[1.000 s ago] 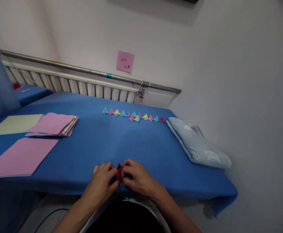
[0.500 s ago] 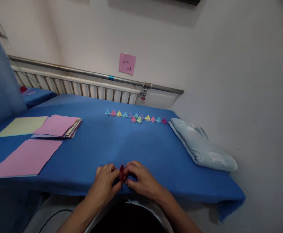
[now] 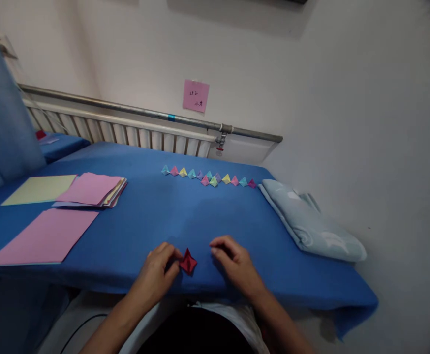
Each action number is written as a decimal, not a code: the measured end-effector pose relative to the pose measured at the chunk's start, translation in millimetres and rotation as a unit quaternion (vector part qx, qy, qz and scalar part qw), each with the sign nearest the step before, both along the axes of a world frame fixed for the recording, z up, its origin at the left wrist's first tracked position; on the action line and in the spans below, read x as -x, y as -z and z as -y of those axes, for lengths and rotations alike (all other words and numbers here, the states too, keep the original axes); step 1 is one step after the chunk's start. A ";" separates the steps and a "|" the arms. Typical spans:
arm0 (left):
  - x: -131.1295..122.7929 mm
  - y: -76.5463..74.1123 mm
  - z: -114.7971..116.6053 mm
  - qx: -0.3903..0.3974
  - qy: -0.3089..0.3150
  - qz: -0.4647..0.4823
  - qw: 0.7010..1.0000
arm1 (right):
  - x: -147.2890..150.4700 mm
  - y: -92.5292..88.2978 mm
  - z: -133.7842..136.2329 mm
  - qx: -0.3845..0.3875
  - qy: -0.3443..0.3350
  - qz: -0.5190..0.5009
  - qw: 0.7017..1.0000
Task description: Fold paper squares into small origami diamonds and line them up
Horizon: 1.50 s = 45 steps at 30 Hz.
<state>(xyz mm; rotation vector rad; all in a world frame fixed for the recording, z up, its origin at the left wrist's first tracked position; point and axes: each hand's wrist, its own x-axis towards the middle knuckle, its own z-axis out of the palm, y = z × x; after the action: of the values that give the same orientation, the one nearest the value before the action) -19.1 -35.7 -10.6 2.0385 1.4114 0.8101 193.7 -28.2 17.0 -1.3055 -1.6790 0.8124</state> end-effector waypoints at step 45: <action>-0.7 0.9 -1.1 0.015 0.049 -0.044 0.998 | 31.6 17.6 8.7 0.014 -0.144 0.175 0.974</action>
<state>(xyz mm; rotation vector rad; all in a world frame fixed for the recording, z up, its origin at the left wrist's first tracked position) -18.4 -34.6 -11.5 2.1261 1.3504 0.6623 162.1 -36.8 -0.5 -1.2976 -2.1824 0.8060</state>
